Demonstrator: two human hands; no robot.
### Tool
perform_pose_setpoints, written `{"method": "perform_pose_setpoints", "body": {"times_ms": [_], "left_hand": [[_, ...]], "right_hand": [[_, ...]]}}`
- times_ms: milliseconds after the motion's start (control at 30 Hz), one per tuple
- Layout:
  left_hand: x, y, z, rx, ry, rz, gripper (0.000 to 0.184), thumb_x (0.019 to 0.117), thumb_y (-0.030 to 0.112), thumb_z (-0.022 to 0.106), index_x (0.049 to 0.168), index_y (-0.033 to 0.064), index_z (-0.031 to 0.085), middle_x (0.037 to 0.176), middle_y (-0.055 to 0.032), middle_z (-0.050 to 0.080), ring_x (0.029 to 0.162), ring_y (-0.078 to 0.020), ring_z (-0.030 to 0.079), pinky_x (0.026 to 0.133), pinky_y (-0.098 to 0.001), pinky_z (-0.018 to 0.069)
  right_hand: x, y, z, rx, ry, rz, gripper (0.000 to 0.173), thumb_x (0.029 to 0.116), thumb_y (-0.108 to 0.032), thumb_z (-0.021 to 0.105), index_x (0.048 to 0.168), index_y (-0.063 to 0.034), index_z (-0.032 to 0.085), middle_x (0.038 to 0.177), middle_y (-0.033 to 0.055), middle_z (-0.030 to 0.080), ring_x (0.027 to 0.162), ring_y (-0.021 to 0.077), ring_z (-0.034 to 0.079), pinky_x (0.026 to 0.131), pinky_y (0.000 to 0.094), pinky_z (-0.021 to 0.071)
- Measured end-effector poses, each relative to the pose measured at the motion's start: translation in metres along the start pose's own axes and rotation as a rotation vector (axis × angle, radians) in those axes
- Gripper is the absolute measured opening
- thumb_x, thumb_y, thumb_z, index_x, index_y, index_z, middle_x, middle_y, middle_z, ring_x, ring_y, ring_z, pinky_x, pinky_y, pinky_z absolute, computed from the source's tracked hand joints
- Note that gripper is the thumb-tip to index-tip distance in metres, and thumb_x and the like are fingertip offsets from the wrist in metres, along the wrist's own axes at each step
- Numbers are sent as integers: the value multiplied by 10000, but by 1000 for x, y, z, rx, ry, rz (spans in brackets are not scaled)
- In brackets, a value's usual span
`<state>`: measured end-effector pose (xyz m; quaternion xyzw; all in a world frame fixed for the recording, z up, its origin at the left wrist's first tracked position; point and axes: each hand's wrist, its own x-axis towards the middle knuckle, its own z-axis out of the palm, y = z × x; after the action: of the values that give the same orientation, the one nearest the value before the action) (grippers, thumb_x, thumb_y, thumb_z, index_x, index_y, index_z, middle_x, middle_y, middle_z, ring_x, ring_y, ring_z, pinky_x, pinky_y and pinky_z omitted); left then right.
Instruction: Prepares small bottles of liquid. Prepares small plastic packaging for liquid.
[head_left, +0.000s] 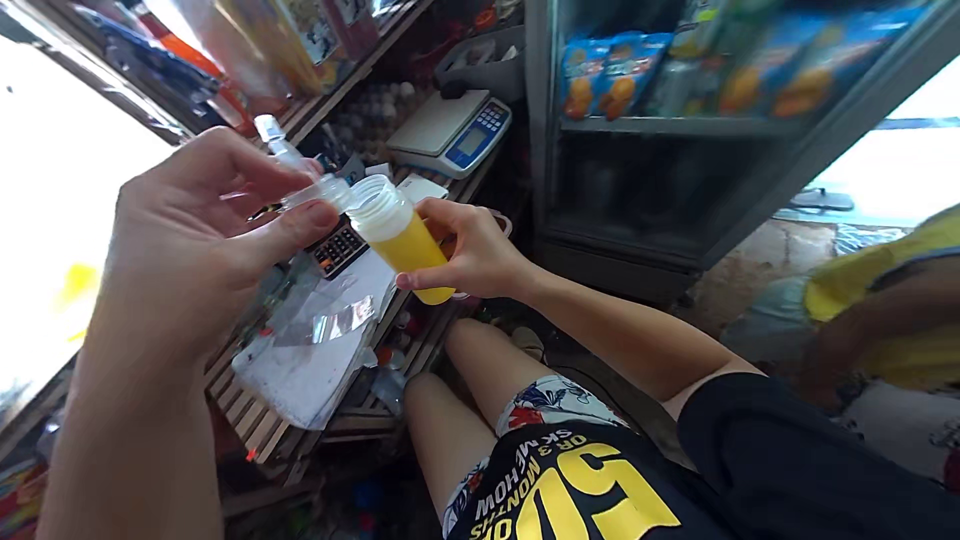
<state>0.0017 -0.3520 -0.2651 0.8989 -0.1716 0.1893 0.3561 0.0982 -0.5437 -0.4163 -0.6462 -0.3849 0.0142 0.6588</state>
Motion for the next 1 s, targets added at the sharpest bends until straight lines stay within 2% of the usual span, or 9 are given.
{"method": "perform_pose_setpoints", "body": {"times_ms": [133, 200, 233, 267, 367, 567, 700, 867, 1000], "left_hand": [[-12, -50, 3, -216, -34, 105, 394, 907, 136, 768, 1268, 126, 612, 1292, -25, 673, 1198, -199, 655, 1000, -361, 580], [14, -99, 3, -361, -415, 456, 489, 1029, 86, 549, 1488, -10, 410, 1535, -90, 478, 1387, -191, 500, 1114, -312, 471], [0, -51, 37, -362, -108, 127, 363, 958, 14, 592, 1316, 72, 587, 1294, 67, 646, 1182, -49, 620, 1007, -238, 521], [-2, -20, 50, -256, -71, -9, 336, 970, 72, 619, 1305, 81, 585, 1248, 105, 637, 1142, -4, 614, 1003, -225, 517], [-1, -6, 70, -155, -123, 84, 335, 964, 137, 697, 1233, -45, 615, 1314, -61, 624, 1199, -100, 614, 1019, -301, 530], [5, -1, 117, -193, -81, 139, 271, 921, 118, 752, 1132, -21, 655, 1209, -22, 662, 1124, -86, 648, 969, -284, 561], [0, 0, 141, -302, -132, 193, 290, 983, 74, 636, 1241, -19, 540, 1344, -48, 598, 1232, -144, 609, 1046, -345, 531], [-18, -11, 180, -425, -44, 173, 697, 971, 286, 688, 1450, -82, 340, 1486, -161, 488, 1354, -255, 514, 1145, -437, 431], [-17, -21, 203, -546, 23, 240, 532, 1048, 248, 575, 1424, -74, 379, 1446, -155, 539, 1339, -259, 532, 1137, -453, 429]], "right_hand": [[-14, -16, 4, -49, 81, -13, 614, 668, -217, 957, 1195, -75, 676, 932, 58, 746, 827, 173, 725, 746, 459, 625], [-20, -19, -5, -78, 96, -37, 611, 699, -234, 939, 1221, -45, 685, 992, 105, 745, 907, 232, 715, 821, 508, 584], [-24, -20, -9, -81, 96, -46, 613, 715, -226, 930, 1237, -21, 681, 1026, 137, 739, 948, 267, 706, 849, 529, 562], [-29, -22, -13, -86, 99, -45, 612, 726, -223, 924, 1246, -12, 680, 1041, 152, 736, 967, 285, 703, 862, 537, 552], [-44, -24, -24, -119, 104, 1, 617, 741, -223, 913, 1269, -19, 669, 1064, 150, 732, 996, 289, 697, 857, 536, 548], [-77, -18, -47, -192, 175, 47, 621, 743, -231, 910, 1277, -24, 670, 1071, 138, 733, 1001, 280, 694, 862, 529, 545], [-95, -13, -61, -172, 193, 44, 633, 732, -241, 915, 1272, -14, 673, 1031, 136, 738, 956, 277, 701, 837, 528, 551], [-118, -6, -68, -187, 216, 13, 638, 734, -243, 902, 1275, 3, 673, 1033, 139, 740, 952, 273, 704, 845, 517, 554], [-136, 9, -67, -176, 281, -90, 616, 717, -208, 894, 1246, 27, 682, 1066, 156, 736, 958, 273, 710, 846, 496, 573]]}}
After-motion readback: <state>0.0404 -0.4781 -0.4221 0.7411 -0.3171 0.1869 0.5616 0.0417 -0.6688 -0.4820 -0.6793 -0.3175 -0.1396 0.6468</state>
